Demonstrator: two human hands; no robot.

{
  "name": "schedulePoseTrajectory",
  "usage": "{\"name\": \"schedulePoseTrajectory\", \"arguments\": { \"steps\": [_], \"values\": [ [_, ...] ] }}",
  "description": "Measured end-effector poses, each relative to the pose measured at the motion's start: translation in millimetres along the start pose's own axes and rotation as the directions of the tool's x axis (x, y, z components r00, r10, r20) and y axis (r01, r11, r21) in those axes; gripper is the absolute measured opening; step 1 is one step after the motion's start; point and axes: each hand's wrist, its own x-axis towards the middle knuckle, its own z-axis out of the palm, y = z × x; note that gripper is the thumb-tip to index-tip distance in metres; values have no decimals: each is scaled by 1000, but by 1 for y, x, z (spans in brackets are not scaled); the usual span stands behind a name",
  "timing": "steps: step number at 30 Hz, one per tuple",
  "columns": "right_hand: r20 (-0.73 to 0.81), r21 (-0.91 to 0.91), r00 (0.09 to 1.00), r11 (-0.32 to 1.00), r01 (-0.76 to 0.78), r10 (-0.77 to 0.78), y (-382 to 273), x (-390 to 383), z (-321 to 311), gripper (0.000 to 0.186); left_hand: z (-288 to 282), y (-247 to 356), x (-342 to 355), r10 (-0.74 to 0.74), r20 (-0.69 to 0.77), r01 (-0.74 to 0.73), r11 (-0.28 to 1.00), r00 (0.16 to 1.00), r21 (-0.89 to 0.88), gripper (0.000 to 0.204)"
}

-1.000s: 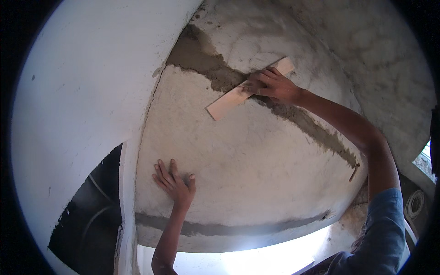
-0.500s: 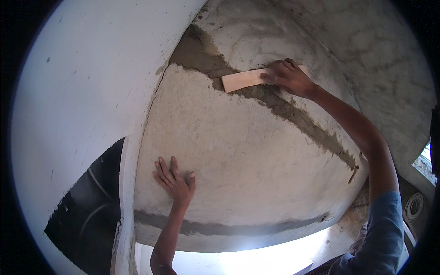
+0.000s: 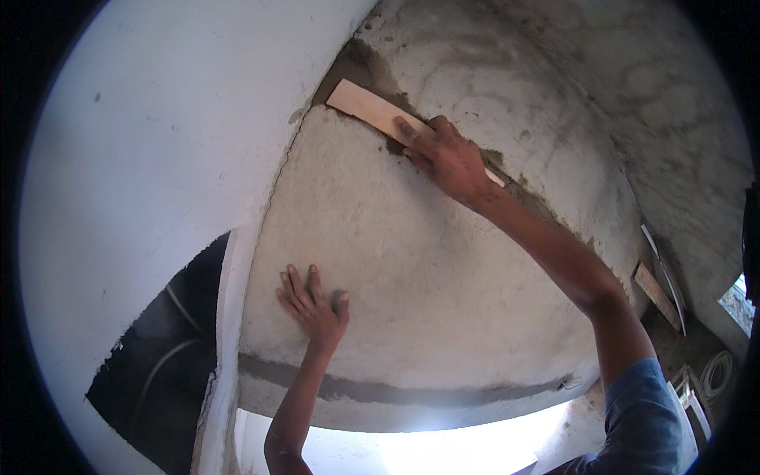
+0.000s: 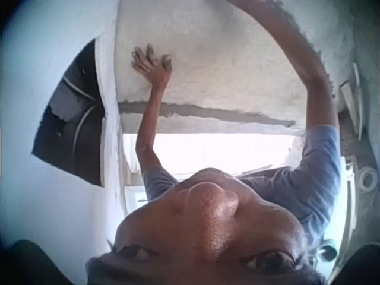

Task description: The person uses a wooden board to smooth plaster over a groove in a concrete ceiling, then climbs down from a scaffold, gathers tools from a bucket on the floor, and picks up a black bag containing electrical components.

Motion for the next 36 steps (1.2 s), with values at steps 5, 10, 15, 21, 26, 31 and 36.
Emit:
{"name": "schedulePoseTrajectory", "arguments": {
  "steps": [5,10,15,21,26,31,36],
  "values": [
    [52,36,998,999,-20,18,20,-26,-12,54,-1,4,6,4,-44,-4,1000,999,1,69],
    [6,47,997,996,82,-82,43,-46,-14,52,-2,0,0,11,-27,-10,1000,1000,22,68],
    [-66,-20,994,996,88,-89,28,17,-43,51,-1,7,10,8,-38,-8,1000,999,4,68],
    [57,89,994,991,-100,95,63,-72,-26,50,-1,-1,-2,14,-50,-12,999,999,41,70],
    [-119,211,935,928,-306,335,48,-123,1,56,0,0,-3,19,-47,-17,998,999,54,69],
    [-294,223,867,911,-348,403,12,-115,46,57,1,7,8,3,-100,-3,1000,995,3,68],
    [-401,267,786,880,-392,472,-10,-124,80,53,-2,1,-2,-21,-83,21,1000,996,-4,68]
  ]
}}
